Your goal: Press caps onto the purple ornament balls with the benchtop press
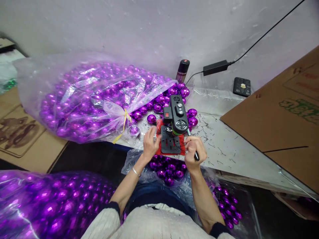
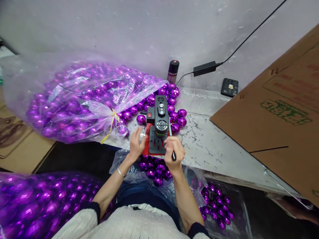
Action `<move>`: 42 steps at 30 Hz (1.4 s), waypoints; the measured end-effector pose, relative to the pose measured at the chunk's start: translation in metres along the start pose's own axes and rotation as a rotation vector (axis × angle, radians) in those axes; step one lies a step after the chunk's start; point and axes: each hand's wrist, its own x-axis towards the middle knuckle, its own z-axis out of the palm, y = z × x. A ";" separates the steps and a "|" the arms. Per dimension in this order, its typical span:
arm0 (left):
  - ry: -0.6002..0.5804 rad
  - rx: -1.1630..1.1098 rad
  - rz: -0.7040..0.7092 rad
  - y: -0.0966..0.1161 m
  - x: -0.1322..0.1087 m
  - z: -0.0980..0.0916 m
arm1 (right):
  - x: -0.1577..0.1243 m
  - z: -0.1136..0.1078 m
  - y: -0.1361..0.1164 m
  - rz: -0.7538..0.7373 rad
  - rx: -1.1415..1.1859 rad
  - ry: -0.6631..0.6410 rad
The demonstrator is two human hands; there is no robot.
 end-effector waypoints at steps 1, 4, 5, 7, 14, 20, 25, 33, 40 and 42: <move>0.078 -0.043 -0.145 0.001 0.023 0.002 | 0.000 0.000 0.000 -0.002 0.004 0.002; 0.145 -0.039 -0.404 0.002 0.079 0.008 | 0.000 0.000 0.000 -0.010 0.002 -0.003; 0.127 -0.008 -0.461 0.002 0.091 0.008 | 0.000 0.000 0.000 -0.013 -0.003 -0.008; 0.082 0.054 -0.533 0.003 0.107 0.009 | -0.001 -0.001 0.001 -0.021 -0.012 -0.020; -0.023 -0.131 -0.588 0.015 0.118 0.007 | 0.000 -0.001 0.000 -0.045 -0.022 -0.026; -0.071 -0.808 -0.756 0.024 0.068 -0.015 | 0.008 -0.002 -0.004 -0.035 -0.013 -0.039; -0.111 -1.083 -0.910 0.028 0.012 -0.017 | 0.018 -0.002 -0.010 0.009 -0.016 -0.034; -0.119 -0.671 -0.604 0.029 -0.007 0.010 | 0.020 -0.004 -0.012 -0.010 -0.044 -0.062; -0.196 -0.064 -0.250 0.030 -0.010 0.024 | 0.018 -0.006 -0.010 -0.035 -0.048 -0.077; -0.224 0.023 -0.133 0.030 -0.008 0.023 | 0.017 -0.006 -0.009 -0.037 -0.051 -0.080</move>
